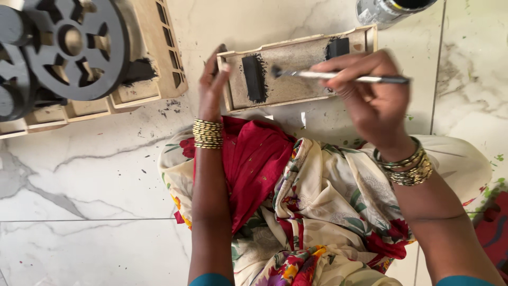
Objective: The person sits on the floor and uses a brush to apply black paint to wooden toy bus models, coating the roof, sides and wheel sections of each toy, dipping the brush into a paint can between items, and finally picks up a red-painted toy bus.
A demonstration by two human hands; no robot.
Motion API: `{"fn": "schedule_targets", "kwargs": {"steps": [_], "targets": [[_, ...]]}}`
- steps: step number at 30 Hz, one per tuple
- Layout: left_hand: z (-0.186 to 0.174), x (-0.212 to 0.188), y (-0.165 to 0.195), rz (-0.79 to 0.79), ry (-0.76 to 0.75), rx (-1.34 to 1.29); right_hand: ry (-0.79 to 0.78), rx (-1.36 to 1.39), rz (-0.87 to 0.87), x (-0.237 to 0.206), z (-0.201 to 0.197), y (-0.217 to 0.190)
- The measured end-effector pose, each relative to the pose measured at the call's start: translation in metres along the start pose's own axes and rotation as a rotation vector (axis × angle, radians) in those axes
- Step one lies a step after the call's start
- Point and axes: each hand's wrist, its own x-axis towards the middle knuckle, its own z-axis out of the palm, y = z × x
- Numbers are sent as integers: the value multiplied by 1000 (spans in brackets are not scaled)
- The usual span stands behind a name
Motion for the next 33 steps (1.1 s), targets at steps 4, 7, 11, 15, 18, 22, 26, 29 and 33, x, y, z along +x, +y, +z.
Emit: {"fn": "schedule_targets", "kwargs": {"steps": [4,7,11,15,18,22,26,29,33], "targets": [[15,-1,-7,172,28,-102,102,51,-18,-18,-6,-25],[18,-9,-5,337,166,196,158,49,-27,-35,-6,-45],[26,-36,9,336,339,382,326,61,-51,-65,1,-66],[33,-62,24,855,329,437,519,80,33,-105,20,-89],[33,-77,31,958,270,476,477,29,34,-113,36,-99],[28,-94,35,978,202,472,312,-52,6,-112,56,-114],[19,-100,39,1086,132,543,209,-126,3,-100,78,-113],[13,-103,40,1132,107,549,158,-235,62,-82,95,-106],[7,-103,36,1140,95,532,53,-354,85,-72,109,-110]]}}
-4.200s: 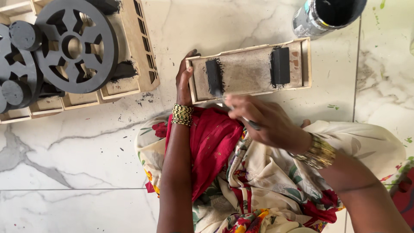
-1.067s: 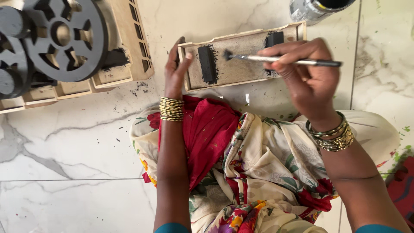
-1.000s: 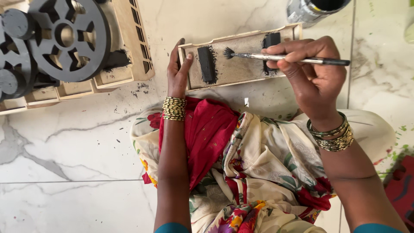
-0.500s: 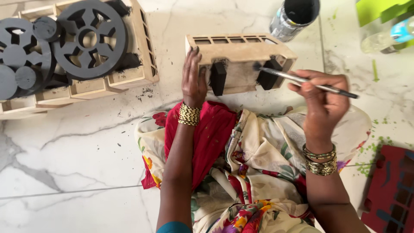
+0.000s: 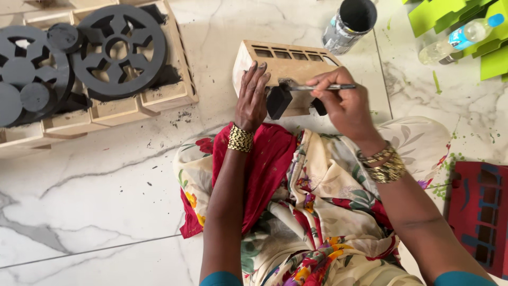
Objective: The person sits on the floor and uses a brush to apply black paint to wooden toy bus models, coating the roof, sides and wheel sections of each toy, dipping the brush into a paint can between items, and finally picks up a red-painted toy bus.
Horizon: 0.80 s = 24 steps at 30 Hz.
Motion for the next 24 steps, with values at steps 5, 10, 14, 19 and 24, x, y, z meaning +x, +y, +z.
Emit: {"fn": "schedule_targets", "kwargs": {"steps": [5,10,14,19,24], "targets": [[0,-2,-11,-23,7,-2,-23,-43,-36,-1,-12,-11],[2,-4,-11,-15,8,4,-46,-35,-8,18,4,1],[-2,-4,-11,-31,22,4,-87,-48,20,5,-1,-7],[0,3,-10,-17,22,2,15,59,-102,6,-6,-6],[0,1,-12,-96,48,-19,-66,35,-10,3,4,4]]}}
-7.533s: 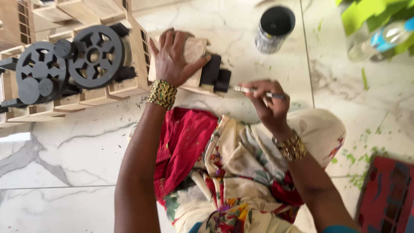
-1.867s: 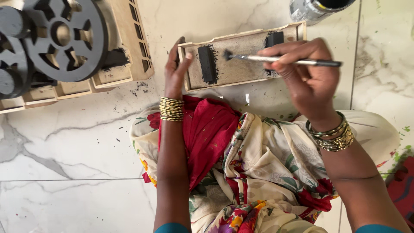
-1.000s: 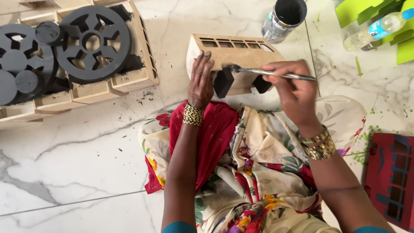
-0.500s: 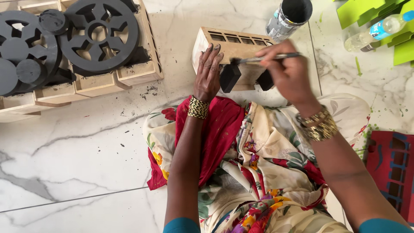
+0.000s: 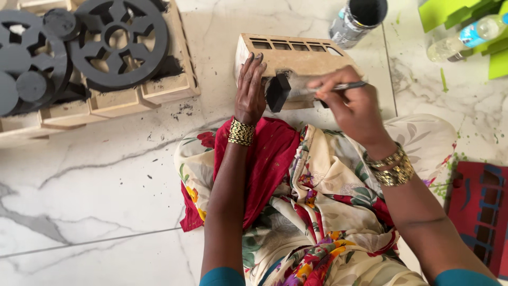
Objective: The person sits on the floor and uses a brush to apply black paint to wooden toy bus models, coating the roof, sides and wheel sections of each toy, dipping the brush into a paint can between items, and finally picks up a red-painted toy bus.
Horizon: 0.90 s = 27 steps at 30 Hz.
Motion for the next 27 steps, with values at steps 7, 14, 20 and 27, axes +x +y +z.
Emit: {"fn": "schedule_targets", "kwargs": {"steps": [7,14,20,27], "targets": [[6,12,-30,-352,250,55,352,204,-62,-19,-29,26],[1,28,-32,-793,390,-152,613,316,71,-38,-62,108],[3,23,-27,-1064,357,-266,880,415,182,-50,-57,156],[2,5,-12,-1504,214,-647,833,482,191,-53,-58,160]]}}
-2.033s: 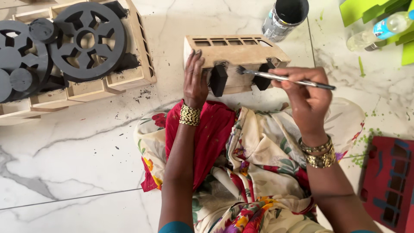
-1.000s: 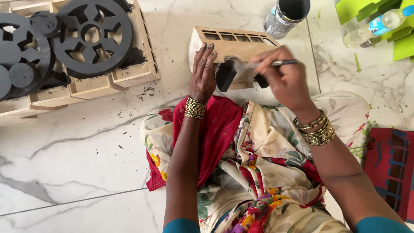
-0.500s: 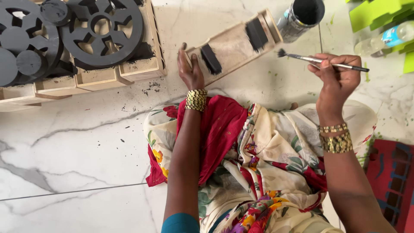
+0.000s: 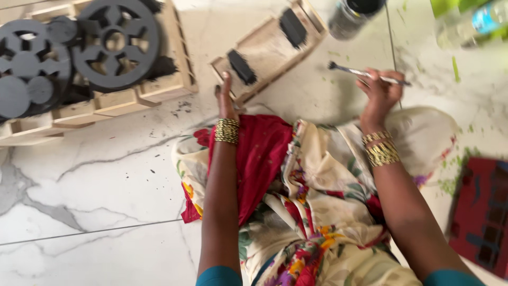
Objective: The person sits on the floor and uses a brush to apply black paint to wooden toy bus models, coating the roof, sides and wheel sections of each toy, dipping the brush into a paint can between items, and finally picks up a red-painted toy bus.
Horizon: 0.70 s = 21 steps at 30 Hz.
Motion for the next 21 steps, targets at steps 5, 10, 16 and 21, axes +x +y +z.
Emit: {"fn": "schedule_targets", "kwargs": {"steps": [5,10,16,21], "targets": [[-1,-10,-31,-20,-69,119,-16,24,18,-6,-13,5],[6,-31,-79,96,-280,-130,-1,74,66,-5,-16,5],[8,-39,-86,18,-337,-273,-36,66,81,-8,-3,5],[20,-38,-71,-2,-152,-375,-39,60,95,-10,-3,4]]}}
